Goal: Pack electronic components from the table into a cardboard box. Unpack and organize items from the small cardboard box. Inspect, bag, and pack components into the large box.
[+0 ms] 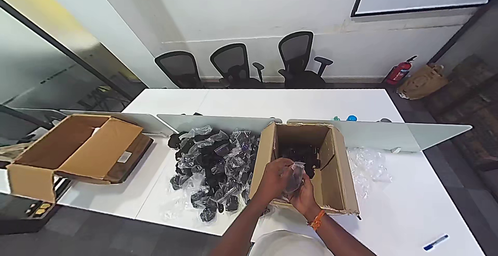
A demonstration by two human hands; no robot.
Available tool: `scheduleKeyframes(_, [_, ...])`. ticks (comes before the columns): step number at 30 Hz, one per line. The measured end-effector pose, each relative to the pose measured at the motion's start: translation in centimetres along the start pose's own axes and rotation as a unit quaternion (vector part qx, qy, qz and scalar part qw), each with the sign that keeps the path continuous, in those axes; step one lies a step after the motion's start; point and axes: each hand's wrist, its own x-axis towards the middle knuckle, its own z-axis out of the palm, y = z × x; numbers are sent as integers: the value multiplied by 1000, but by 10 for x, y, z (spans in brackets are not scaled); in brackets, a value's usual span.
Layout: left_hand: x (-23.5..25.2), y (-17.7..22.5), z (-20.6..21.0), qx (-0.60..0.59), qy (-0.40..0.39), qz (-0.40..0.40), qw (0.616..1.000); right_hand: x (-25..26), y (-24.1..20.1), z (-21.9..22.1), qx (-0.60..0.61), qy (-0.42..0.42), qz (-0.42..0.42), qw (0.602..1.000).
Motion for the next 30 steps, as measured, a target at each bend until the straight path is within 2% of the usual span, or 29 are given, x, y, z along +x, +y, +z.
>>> scheduleKeyframes(11, [2, 7, -14, -21, 73, 48, 996, 3, 3, -1, 22, 20, -9, 1000])
scheduleKeyframes(20, [0, 4, -29, -30, 126, 41, 991, 3, 4, -3, -46, 62, -14, 997])
scheduleKeyframes(25, [-6, 0, -43, -27, 203, 39, 978, 2, 2, -2, -76, 70, -13, 995])
scheduleKeyframes(30, [-9, -10, -53, -4, 294, 69, 953, -1, -2, -6, -64, 46, -18, 997])
